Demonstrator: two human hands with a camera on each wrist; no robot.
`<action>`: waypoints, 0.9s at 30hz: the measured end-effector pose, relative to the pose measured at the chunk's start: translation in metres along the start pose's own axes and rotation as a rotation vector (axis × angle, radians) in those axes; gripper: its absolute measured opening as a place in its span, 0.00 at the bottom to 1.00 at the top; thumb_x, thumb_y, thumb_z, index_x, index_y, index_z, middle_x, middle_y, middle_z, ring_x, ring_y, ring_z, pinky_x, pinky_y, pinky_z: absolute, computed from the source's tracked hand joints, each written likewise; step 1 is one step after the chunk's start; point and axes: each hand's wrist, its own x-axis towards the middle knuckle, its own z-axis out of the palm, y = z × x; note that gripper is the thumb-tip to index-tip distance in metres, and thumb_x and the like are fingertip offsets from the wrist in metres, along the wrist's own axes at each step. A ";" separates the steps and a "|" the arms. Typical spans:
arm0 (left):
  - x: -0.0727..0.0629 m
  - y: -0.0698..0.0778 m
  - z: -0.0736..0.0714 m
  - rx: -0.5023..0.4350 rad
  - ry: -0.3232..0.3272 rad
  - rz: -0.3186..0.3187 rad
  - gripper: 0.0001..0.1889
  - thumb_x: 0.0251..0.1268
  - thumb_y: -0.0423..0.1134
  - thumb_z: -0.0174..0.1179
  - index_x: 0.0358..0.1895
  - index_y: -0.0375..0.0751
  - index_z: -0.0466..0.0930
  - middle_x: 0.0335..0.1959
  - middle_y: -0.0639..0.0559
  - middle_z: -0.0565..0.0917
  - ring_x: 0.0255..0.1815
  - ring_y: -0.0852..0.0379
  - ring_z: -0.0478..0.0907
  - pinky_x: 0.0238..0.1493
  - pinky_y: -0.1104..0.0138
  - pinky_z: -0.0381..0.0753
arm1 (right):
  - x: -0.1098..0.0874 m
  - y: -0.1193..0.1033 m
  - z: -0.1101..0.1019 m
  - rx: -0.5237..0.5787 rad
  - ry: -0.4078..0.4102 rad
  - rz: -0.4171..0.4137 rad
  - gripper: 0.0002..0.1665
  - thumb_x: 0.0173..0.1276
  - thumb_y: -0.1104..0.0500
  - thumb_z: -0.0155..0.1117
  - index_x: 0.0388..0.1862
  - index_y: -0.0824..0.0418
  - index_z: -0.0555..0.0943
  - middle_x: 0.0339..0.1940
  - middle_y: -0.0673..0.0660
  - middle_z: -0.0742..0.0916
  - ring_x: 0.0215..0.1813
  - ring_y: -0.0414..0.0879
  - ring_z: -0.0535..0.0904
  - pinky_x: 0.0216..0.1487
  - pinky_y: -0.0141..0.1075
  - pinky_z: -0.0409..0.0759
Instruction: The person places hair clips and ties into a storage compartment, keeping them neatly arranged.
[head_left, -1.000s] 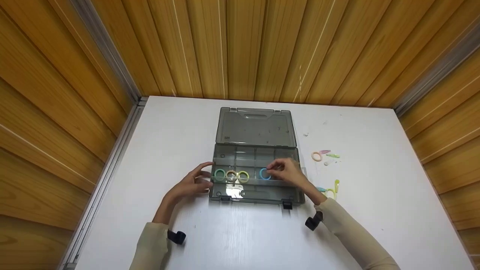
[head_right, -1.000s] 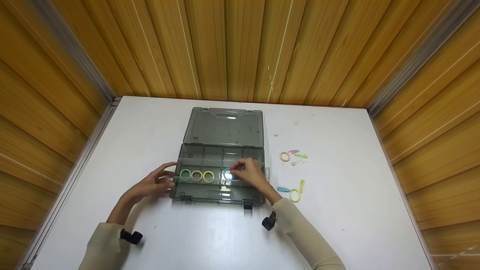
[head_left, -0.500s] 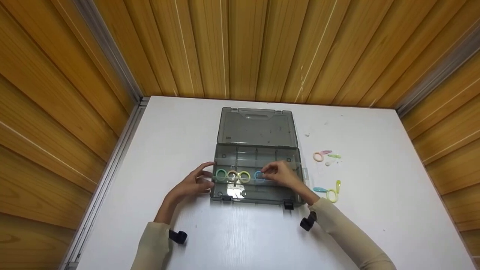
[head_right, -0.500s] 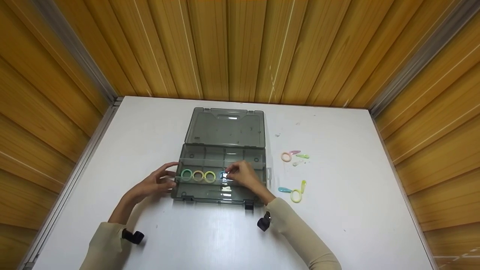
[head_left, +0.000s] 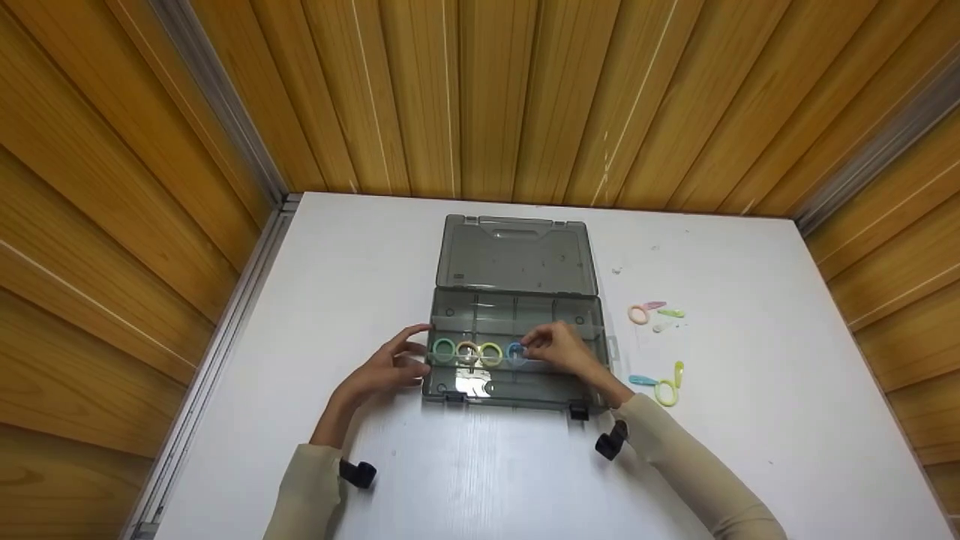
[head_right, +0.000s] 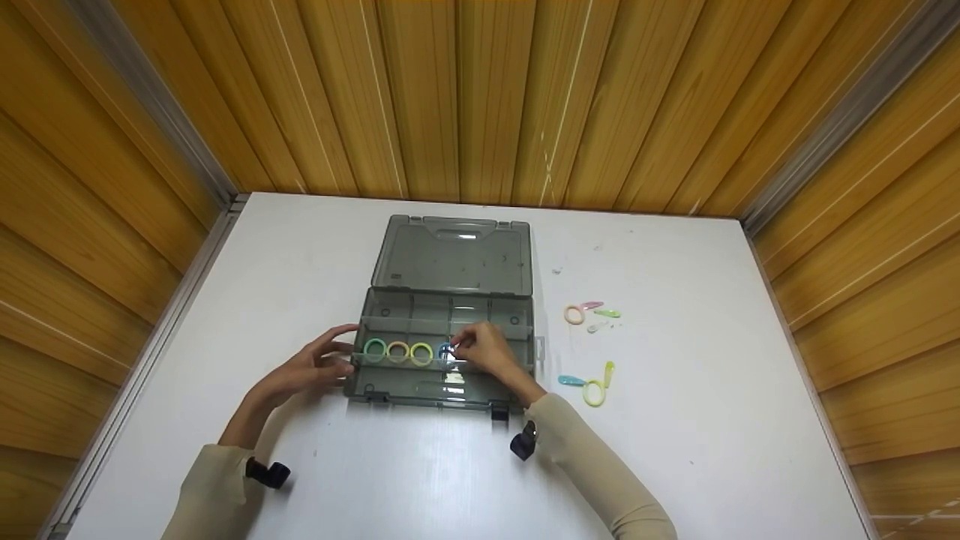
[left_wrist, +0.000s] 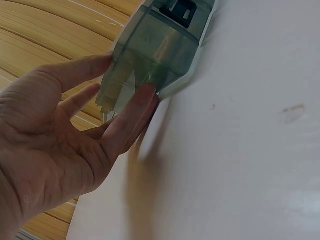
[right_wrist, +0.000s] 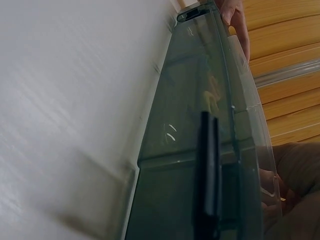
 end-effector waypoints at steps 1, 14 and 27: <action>0.000 0.000 0.000 -0.001 -0.001 0.002 0.41 0.70 0.33 0.64 0.82 0.52 0.53 0.66 0.30 0.70 0.56 0.48 0.82 0.60 0.49 0.86 | 0.000 0.000 0.000 0.004 -0.003 0.007 0.08 0.60 0.69 0.74 0.38 0.72 0.87 0.34 0.66 0.91 0.32 0.41 0.86 0.30 0.21 0.78; 0.001 -0.003 -0.002 0.003 -0.010 0.023 0.42 0.70 0.36 0.65 0.82 0.49 0.52 0.66 0.29 0.70 0.56 0.46 0.82 0.60 0.50 0.86 | -0.001 0.000 -0.001 0.039 -0.030 -0.010 0.11 0.61 0.72 0.72 0.43 0.76 0.86 0.37 0.71 0.90 0.36 0.53 0.89 0.32 0.21 0.81; 0.000 -0.002 0.000 0.022 0.009 -0.016 0.42 0.70 0.35 0.64 0.82 0.51 0.52 0.67 0.28 0.68 0.59 0.42 0.81 0.61 0.48 0.85 | -0.022 -0.013 -0.031 -0.008 0.050 -0.085 0.13 0.67 0.64 0.71 0.48 0.70 0.87 0.42 0.66 0.91 0.37 0.53 0.88 0.35 0.25 0.83</action>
